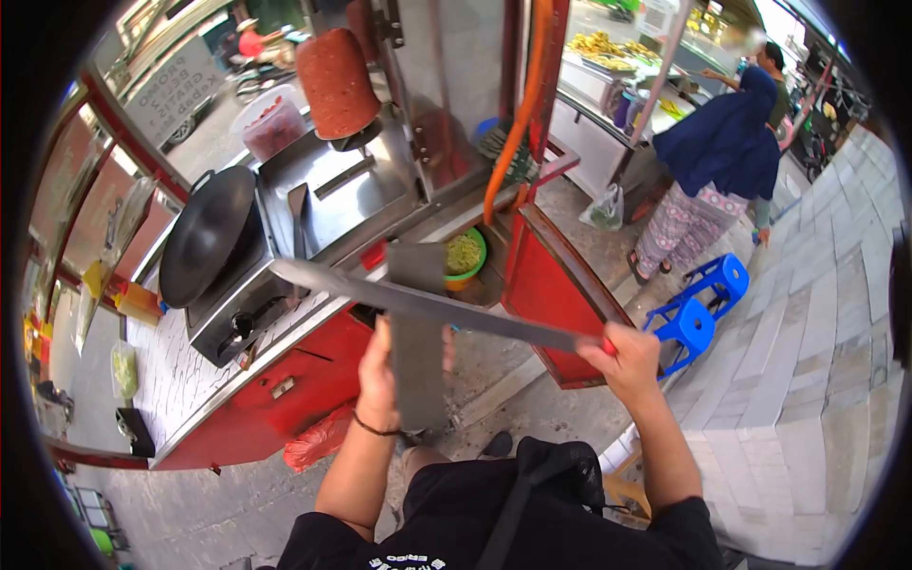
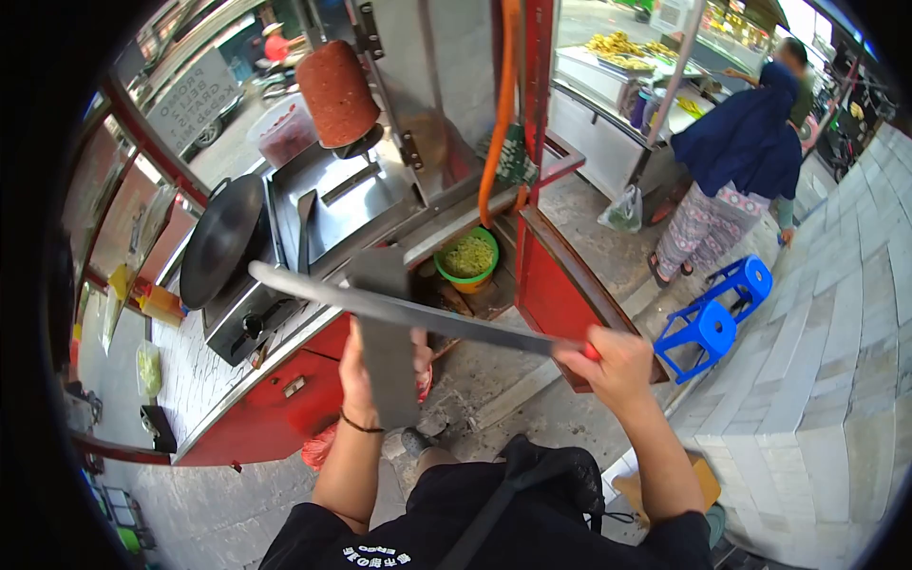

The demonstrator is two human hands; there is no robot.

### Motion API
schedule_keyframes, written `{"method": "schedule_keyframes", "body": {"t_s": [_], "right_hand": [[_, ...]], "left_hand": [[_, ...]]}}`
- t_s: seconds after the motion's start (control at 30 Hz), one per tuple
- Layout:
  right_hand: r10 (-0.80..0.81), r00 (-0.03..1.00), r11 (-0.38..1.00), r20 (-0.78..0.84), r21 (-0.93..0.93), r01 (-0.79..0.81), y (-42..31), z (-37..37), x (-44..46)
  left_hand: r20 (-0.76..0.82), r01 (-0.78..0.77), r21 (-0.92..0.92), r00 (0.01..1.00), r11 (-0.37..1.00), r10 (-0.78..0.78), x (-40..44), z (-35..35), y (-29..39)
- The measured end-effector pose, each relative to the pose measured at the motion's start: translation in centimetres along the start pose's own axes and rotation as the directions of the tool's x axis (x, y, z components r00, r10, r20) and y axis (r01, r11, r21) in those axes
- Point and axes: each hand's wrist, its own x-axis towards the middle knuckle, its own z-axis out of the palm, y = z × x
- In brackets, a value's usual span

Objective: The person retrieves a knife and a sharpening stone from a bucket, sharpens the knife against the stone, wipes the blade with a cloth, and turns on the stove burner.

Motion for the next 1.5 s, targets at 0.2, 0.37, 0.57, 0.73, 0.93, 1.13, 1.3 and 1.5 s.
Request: {"method": "schedule_keyframes", "body": {"t_s": [0.2,0.37,0.57,0.73,0.93,1.13,1.3,1.5], "right_hand": [[0.052,0.998,0.992,0.023,-0.115,-0.049,2.3,-1.5,-2.5],[0.012,0.992,0.999,-0.125,-0.044,-0.017,-0.6,-1.6,3.2],[0.036,0.997,0.998,0.067,-0.059,-0.032,3.8,-2.0,-3.0],[-0.020,0.999,0.990,-0.041,-0.143,0.014,0.4,-1.8,1.4],[0.008,1.000,1.000,-0.014,-0.011,-0.008,1.6,-1.3,-0.6],[0.061,0.998,0.998,0.027,-0.034,-0.060,1.8,-1.4,-1.8],[-0.038,0.989,0.999,-0.142,-0.005,0.037,-1.9,-1.7,3.0],[0.130,0.988,0.990,0.088,0.036,-0.134,1.9,-1.3,-4.6]], "left_hand": [[0.323,-0.095,-0.018,0.941,0.995,0.096,1.8,-3.8,2.0],[0.157,-0.039,0.315,0.987,0.948,-0.012,1.6,-2.6,-4.2],[0.370,-0.172,-0.015,0.914,0.985,0.165,3.2,-4.8,3.7],[0.215,-0.106,0.250,0.975,0.962,0.052,1.9,-2.4,-2.0],[0.136,-0.006,0.071,0.991,0.997,-0.004,0.9,-1.3,-0.3],[0.272,-0.139,0.102,0.956,0.985,0.106,1.5,-1.8,1.2],[0.322,-0.137,0.411,0.947,0.901,-0.003,0.4,-1.7,-4.0],[0.672,-0.161,-0.034,0.727,0.986,0.142,4.1,-6.4,3.6]]}}
